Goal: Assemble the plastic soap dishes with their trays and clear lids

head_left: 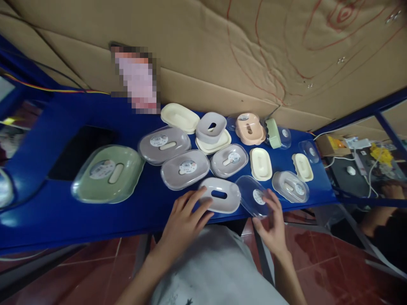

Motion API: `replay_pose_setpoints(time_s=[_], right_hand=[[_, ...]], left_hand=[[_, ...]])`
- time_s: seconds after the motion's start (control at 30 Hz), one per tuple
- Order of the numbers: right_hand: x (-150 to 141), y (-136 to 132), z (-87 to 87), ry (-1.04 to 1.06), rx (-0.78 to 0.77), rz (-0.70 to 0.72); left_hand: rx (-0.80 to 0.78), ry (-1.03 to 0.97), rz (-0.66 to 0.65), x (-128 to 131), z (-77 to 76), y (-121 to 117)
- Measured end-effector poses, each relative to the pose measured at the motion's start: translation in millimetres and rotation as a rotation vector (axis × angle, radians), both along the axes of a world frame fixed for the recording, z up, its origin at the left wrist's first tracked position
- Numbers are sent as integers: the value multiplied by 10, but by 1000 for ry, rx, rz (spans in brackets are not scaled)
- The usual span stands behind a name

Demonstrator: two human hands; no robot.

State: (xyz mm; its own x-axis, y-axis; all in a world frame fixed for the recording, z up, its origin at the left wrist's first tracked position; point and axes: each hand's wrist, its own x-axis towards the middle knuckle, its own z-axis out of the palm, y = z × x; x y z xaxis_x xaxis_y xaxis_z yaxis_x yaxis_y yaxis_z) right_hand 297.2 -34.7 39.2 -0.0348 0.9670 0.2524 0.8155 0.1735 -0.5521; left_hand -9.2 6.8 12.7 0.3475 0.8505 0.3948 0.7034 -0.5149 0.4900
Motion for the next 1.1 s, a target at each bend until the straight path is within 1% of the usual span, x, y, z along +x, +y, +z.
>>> replay_pose_setpoints(time_s=[0.03, 0.1, 0.2, 0.3, 0.4, 0.5, 0.63, 0.73, 0.8, 0.87, 0.97, 1.1], right_hand=[[0, -41, -77, 10, -19, 12], [0, -20, -148, -19, -43, 65], [21, 138, -102, -83, -84, 148], [-4, 272, -23, -65, -127, 269], [-131, 317, -16, -11, -79, 456], [-273, 334, -53, -82, -45, 599], [-329, 394, -70, -209, -12, 662], [-291, 444, -49, -197, 25, 705], [-244, 469, -25, -147, 38, 718], [-173, 482, -5, -106, 50, 684], [-8, 470, -1, -96, 56, 546], [220, 471, -41, -174, -2, 376]], left_hand=[[3, 7, -3, 6, 3, 6], [8, 9, -18, 15, 12, 13], [-2, -24, -61, 11, 6, -8], [-39, -74, -72, -1, -35, -65], [-93, -142, -22, -10, -78, -102], [-145, -145, -25, -32, -78, -81], [-135, -70, -54, -72, -38, -28], [-130, -59, -50, -77, -33, -24], [-142, -64, -44, -67, -46, -34], [-140, -77, -29, -65, -60, -49], [-105, -61, -26, -111, -67, -88], [-60, -26, -59, -233, -36, -181]])
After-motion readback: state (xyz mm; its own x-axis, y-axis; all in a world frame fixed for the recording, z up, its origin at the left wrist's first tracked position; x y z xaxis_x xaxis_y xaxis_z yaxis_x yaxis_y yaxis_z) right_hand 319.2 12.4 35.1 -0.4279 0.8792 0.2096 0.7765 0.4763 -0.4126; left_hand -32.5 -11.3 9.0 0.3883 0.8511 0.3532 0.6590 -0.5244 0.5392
